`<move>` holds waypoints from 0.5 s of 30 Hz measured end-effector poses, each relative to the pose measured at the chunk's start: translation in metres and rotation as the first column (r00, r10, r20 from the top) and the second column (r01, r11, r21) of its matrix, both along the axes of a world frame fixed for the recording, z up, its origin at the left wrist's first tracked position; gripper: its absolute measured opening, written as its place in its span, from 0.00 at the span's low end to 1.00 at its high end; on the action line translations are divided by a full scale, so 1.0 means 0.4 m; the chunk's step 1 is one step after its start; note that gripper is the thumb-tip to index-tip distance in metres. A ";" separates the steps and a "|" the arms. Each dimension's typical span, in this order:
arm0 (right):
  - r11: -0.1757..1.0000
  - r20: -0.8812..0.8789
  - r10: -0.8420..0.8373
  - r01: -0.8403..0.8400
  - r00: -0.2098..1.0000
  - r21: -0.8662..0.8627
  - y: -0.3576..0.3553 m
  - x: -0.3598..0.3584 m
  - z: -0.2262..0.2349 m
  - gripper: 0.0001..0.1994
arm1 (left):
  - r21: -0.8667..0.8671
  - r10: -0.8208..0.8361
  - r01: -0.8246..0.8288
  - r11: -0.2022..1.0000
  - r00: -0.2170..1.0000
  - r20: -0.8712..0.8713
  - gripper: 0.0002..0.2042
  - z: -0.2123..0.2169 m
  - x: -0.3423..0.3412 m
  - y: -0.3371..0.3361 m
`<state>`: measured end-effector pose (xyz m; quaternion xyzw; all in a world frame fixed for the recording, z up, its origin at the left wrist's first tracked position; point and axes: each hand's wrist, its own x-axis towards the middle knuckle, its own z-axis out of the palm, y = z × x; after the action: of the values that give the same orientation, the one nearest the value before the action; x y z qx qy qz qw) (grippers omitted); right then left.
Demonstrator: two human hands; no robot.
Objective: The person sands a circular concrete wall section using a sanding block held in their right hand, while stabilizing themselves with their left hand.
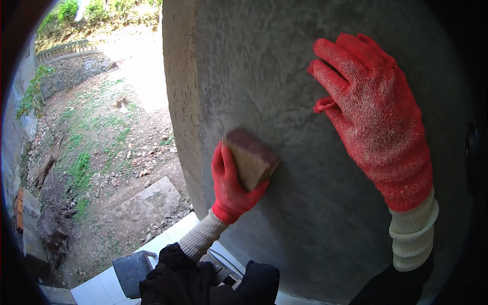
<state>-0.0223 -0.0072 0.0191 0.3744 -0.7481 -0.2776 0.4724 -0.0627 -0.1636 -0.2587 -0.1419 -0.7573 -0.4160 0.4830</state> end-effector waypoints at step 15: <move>1.000 -0.013 0.025 -0.025 1.000 0.013 -0.010 -0.018 -0.021 0.21 | 0.099 0.079 -0.070 0.993 0.993 -0.091 0.53 0.175 -0.084 -0.068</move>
<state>-0.0297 -0.0113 0.0105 0.3849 -0.7385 -0.2789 0.4782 -0.0964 -0.1907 -0.1888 -0.1097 -0.7176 -0.4261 0.5399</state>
